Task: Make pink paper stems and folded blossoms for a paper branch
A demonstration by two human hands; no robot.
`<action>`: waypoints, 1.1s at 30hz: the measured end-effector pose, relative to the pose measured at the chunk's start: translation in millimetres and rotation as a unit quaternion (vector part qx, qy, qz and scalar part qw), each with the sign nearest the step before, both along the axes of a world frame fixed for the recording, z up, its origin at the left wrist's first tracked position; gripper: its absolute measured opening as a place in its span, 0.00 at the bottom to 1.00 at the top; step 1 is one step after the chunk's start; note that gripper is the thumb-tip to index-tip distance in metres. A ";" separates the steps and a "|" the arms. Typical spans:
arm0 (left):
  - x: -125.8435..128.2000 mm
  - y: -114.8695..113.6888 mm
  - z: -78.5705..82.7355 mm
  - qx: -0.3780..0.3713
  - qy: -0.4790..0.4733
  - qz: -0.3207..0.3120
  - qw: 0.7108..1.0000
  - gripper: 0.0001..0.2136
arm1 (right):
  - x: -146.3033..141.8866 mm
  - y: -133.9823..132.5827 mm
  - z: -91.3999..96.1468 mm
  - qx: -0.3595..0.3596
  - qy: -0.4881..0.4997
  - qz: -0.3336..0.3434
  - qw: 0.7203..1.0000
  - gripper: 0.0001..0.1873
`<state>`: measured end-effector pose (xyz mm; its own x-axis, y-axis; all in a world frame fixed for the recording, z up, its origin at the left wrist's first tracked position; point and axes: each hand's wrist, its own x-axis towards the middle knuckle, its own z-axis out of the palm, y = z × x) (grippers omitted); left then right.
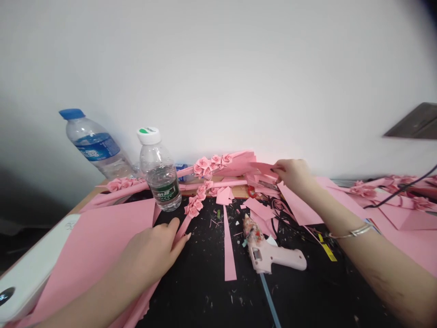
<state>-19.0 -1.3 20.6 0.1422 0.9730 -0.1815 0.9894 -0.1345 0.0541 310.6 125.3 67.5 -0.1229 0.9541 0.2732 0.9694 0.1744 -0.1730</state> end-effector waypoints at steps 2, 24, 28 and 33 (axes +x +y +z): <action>-2.1 -3.3 5.7 0.001 -0.019 0.012 1.000 0.15 | 9.9 0.3 7.4 -0.012 0.089 -0.023 0.996 0.10; 50.6 8.4 -8.2 -0.243 -0.733 0.130 0.622 0.16 | -29.6 -118.8 6.1 -0.048 0.196 0.108 0.974 0.15; 46.4 9.0 -11.5 -0.238 -0.726 0.149 0.628 0.18 | -0.8 -130.6 -16.8 -0.162 0.060 0.084 0.981 0.21; 47.0 7.2 -17.7 -0.243 -0.729 0.163 0.619 0.20 | -4.8 -159.3 -50.9 -0.160 0.006 0.138 0.977 0.29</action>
